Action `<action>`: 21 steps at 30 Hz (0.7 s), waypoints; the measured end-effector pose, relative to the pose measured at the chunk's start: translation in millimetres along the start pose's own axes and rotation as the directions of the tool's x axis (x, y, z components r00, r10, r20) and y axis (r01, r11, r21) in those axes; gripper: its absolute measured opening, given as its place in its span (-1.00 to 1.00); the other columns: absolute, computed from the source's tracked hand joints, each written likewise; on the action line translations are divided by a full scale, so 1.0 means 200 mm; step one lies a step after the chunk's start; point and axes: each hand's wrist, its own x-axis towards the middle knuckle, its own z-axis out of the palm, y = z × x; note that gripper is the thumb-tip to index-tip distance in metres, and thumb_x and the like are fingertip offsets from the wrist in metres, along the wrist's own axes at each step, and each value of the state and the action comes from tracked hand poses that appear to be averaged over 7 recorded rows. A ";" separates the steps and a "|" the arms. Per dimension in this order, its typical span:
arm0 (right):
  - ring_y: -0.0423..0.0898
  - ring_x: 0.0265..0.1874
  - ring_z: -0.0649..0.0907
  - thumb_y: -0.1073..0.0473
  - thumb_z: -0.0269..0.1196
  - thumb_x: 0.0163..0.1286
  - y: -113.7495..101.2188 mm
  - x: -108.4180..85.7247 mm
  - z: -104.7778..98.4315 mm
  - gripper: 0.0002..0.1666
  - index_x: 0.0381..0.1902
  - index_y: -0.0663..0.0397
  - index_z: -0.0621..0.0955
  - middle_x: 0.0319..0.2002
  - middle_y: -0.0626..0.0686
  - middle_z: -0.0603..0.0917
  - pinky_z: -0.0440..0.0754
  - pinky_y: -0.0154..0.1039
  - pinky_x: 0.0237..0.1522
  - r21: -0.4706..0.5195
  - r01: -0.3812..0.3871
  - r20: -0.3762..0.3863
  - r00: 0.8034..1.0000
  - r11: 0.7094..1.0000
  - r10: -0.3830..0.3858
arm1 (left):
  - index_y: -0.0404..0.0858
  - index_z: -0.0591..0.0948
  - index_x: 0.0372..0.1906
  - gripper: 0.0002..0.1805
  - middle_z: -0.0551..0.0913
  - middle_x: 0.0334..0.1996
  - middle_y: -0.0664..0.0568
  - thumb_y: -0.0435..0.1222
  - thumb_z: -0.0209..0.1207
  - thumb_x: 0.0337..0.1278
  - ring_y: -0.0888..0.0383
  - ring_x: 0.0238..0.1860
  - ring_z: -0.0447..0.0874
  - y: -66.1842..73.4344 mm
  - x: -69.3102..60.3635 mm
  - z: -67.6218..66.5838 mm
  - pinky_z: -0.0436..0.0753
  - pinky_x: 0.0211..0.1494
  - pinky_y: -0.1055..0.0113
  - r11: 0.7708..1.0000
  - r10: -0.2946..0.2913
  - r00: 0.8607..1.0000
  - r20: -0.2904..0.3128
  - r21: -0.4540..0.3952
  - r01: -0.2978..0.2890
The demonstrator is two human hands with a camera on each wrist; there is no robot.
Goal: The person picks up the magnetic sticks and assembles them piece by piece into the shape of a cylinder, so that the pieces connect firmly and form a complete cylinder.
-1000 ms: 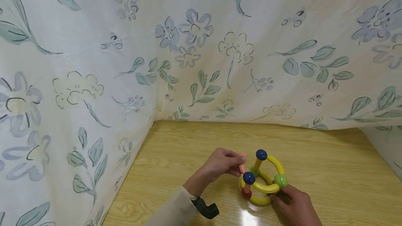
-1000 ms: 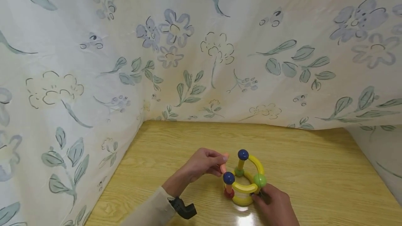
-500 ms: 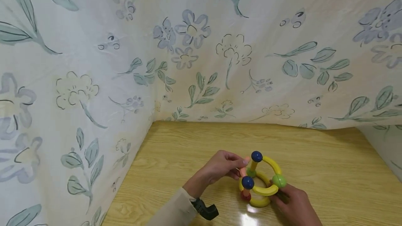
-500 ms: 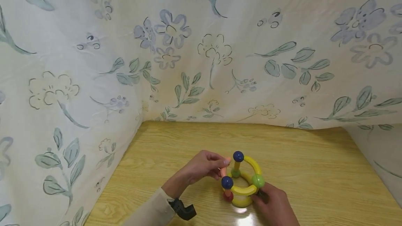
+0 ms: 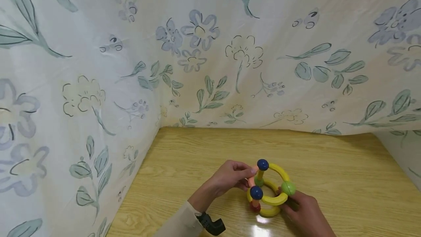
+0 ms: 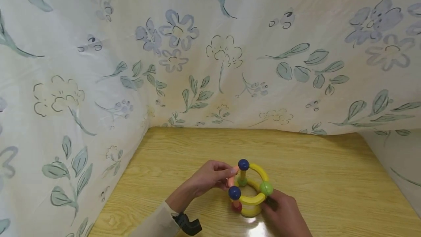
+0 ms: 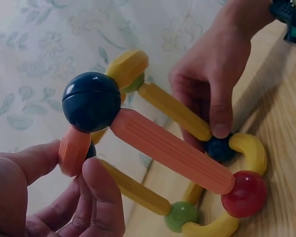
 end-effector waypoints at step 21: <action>0.00 0.25 0.76 0.13 0.71 0.17 -0.12 0.07 0.11 -0.43 0.15 -0.08 0.81 0.10 -0.12 0.86 0.73 0.05 0.30 0.118 -0.061 0.136 0.990 0.991 0.044 | -0.19 0.70 0.35 -0.51 0.77 0.05 0.00 -0.47 0.34 0.36 0.35 -0.49 0.58 -0.35 -0.06 -0.10 0.57 -0.46 0.46 0.839 0.300 0.939 -0.169 0.515 -0.175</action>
